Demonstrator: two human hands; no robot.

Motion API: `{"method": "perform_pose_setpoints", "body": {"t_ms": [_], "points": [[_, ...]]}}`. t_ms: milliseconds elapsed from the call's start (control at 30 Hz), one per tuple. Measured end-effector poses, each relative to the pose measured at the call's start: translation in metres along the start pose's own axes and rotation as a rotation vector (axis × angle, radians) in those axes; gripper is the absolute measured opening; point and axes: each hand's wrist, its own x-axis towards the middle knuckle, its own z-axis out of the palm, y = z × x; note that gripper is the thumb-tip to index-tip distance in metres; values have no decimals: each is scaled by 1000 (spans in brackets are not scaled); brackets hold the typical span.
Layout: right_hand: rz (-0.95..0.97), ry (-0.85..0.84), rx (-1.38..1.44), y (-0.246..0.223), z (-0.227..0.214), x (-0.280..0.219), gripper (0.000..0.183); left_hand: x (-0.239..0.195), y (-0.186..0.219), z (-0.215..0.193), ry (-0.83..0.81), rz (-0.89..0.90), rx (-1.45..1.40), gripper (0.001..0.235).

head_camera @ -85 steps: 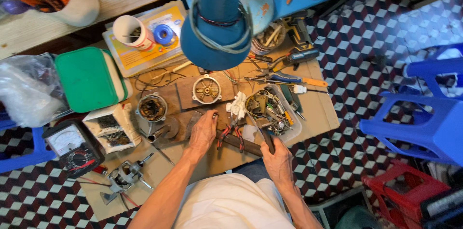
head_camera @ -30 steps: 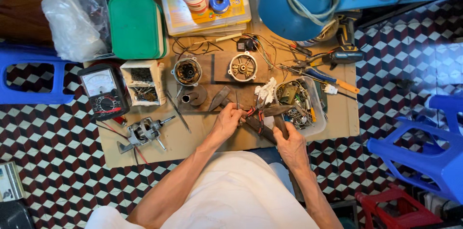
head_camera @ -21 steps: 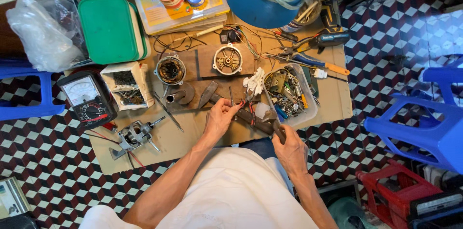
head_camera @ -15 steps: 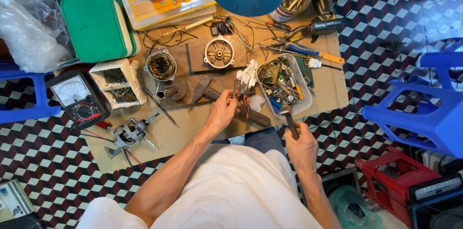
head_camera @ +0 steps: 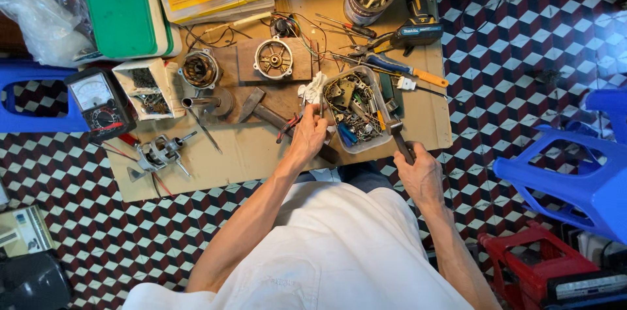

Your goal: The person disassembles a small electrical motor, uses a hammer and metal bar to tap and adjust internal components, and then uses a cordless drill to fasten parts. The person handles the motor housing, rotor, and various tools on a cluttered workbench.

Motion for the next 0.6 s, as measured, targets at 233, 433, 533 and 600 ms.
{"method": "perform_pose_setpoints", "body": {"t_ms": [233, 433, 533, 600], "points": [[-83, -93, 37, 18, -23, 7, 26, 10, 12, 30, 181, -91, 181, 41], [-50, -208, 36, 30, -30, 8, 23, 35, 26, 26, 175, 128, 483, 50], [-42, -228, 22, 38, -29, 5, 23, 48, 17, 27, 160, 202, 589, 52], [-66, -216, 25, 41, -29, 6, 24, 57, 11, 29, 168, 227, 597, 50]]}}
